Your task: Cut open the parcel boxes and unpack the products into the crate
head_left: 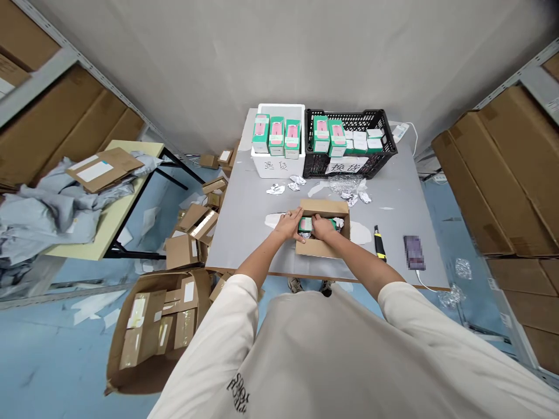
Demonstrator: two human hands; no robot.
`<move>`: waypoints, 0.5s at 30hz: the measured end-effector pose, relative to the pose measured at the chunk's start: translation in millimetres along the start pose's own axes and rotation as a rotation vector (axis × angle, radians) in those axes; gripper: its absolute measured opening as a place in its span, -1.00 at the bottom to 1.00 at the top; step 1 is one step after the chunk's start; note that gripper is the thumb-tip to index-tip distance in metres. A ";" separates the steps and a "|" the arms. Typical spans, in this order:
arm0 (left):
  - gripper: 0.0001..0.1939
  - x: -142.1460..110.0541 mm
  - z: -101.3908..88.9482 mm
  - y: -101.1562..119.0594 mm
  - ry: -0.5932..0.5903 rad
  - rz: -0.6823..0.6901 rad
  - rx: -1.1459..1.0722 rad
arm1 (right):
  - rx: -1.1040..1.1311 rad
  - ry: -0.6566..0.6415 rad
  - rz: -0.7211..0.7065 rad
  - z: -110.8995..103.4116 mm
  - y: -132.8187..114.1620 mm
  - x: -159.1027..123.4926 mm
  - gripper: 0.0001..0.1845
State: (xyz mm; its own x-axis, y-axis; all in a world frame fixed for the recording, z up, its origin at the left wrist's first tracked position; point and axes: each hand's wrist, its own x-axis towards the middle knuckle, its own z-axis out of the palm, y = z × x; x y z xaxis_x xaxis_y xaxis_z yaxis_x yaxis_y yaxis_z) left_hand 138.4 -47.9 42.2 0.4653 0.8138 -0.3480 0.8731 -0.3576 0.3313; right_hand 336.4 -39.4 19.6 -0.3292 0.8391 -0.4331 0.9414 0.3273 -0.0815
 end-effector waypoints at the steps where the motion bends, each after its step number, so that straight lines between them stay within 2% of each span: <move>1: 0.56 -0.2 -1.0 0.7 -0.003 -0.002 0.003 | 0.001 -0.009 0.008 0.5 -1.3 1.8 -0.34; 4: 0.56 -0.6 -3.1 2.8 -0.010 -0.010 0.012 | -0.021 -0.003 0.020 3.7 -5.9 6.6 -0.35; 8: 0.55 -0.6 -3.1 4.1 -0.007 -0.016 0.012 | -0.092 0.057 -0.056 7.4 -9.9 10.6 -0.44; 13: 0.56 -1.3 -3.3 3.8 -0.025 -0.024 0.003 | -0.151 0.025 -0.094 10.2 -10.1 14.0 -0.23; 15: 0.56 -1.7 -3.4 3.0 -0.032 -0.027 0.000 | -0.162 0.024 -0.085 13.3 -9.7 15.5 -0.22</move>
State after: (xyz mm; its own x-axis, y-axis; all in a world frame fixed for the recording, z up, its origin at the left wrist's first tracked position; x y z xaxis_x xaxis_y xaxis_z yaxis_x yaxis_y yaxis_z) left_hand 139.8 -48.9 46.7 0.4462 0.8080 -0.3848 0.8853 -0.3358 0.3215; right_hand 323.1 -35.3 1.7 -0.4103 0.8149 -0.4094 0.8867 0.4615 0.0299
